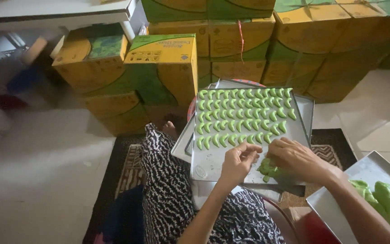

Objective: Shaping green dough into small crescent shapes and arranging them on a metal tray.

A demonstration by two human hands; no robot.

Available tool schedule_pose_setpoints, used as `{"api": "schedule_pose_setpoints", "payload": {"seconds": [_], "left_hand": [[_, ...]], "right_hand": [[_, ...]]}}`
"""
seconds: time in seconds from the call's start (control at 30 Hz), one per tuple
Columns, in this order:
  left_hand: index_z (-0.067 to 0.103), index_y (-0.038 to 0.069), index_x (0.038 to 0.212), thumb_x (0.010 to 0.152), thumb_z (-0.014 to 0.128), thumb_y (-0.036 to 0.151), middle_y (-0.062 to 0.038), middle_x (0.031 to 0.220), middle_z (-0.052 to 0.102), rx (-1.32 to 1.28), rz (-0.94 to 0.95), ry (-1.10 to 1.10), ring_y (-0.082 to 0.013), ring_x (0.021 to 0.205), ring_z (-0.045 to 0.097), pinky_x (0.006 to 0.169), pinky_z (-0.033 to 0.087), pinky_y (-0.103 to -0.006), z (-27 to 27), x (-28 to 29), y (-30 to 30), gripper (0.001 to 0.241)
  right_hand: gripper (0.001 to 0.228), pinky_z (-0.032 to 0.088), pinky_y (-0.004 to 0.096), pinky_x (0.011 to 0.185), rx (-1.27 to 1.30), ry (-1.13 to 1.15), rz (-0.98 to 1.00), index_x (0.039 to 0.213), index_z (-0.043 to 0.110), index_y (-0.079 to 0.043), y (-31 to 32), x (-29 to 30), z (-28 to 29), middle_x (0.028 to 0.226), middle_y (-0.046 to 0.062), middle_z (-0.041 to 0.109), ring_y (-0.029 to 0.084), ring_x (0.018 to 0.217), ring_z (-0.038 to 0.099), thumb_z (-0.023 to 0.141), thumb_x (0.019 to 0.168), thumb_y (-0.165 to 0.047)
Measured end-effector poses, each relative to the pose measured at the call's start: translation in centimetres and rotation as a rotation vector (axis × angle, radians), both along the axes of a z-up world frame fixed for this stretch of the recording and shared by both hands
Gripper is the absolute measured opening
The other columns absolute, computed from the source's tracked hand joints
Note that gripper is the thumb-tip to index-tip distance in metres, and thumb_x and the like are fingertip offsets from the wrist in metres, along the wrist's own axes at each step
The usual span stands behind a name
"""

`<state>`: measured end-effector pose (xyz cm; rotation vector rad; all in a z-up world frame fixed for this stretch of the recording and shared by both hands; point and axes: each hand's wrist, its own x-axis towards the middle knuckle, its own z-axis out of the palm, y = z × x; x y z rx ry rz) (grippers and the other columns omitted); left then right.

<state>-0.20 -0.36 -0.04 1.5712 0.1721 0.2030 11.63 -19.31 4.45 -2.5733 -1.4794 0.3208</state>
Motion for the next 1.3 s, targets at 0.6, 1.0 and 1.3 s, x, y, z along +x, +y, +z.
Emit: {"api": "schedule_pose_setpoints", "payload": {"seconds": [0.6,1.0,1.3], "left_hand": [[0.073,-0.001,0.110,0.090,0.067,0.018,-0.016,0.099,0.075,0.243,-0.139,-0.052,-0.0233,0.083,0.072,0.074,0.060,-0.0317,3.9,-1.1,-0.5,0.028],[0.070,0.006,0.097,0.092,0.062,0.038,-0.010,0.092,0.072,0.655,-0.095,-0.135,-0.0267,0.084,0.066,0.076,0.051,-0.0406,2.0,-0.3,-1.1,0.033],[0.076,0.006,0.105,0.090,0.068,0.011,-0.006,0.081,0.072,0.450,-0.055,-0.204,-0.0164,0.053,0.052,0.054,0.043,-0.0309,3.0,0.3,-0.6,0.017]], "right_hand": [[0.023,0.055,0.033,0.090,0.453,-0.093,-0.261,0.097,0.080,-0.016,-1.4,-3.7,-1.6,0.121,-0.002,0.067,0.019,0.110,0.065,0.075,0.075,-0.011],[0.028,0.059,0.034,0.076,0.589,0.026,-0.398,0.105,0.075,-0.009,-1.2,-5.3,-1.2,0.109,0.001,0.077,0.021,0.085,0.074,0.072,0.079,-0.003],[0.024,0.052,0.026,0.071,0.770,0.155,-0.558,0.097,0.078,-0.001,-1.4,-5.5,-1.8,0.094,0.001,0.079,0.015,0.074,0.068,0.073,0.074,0.004]]}}
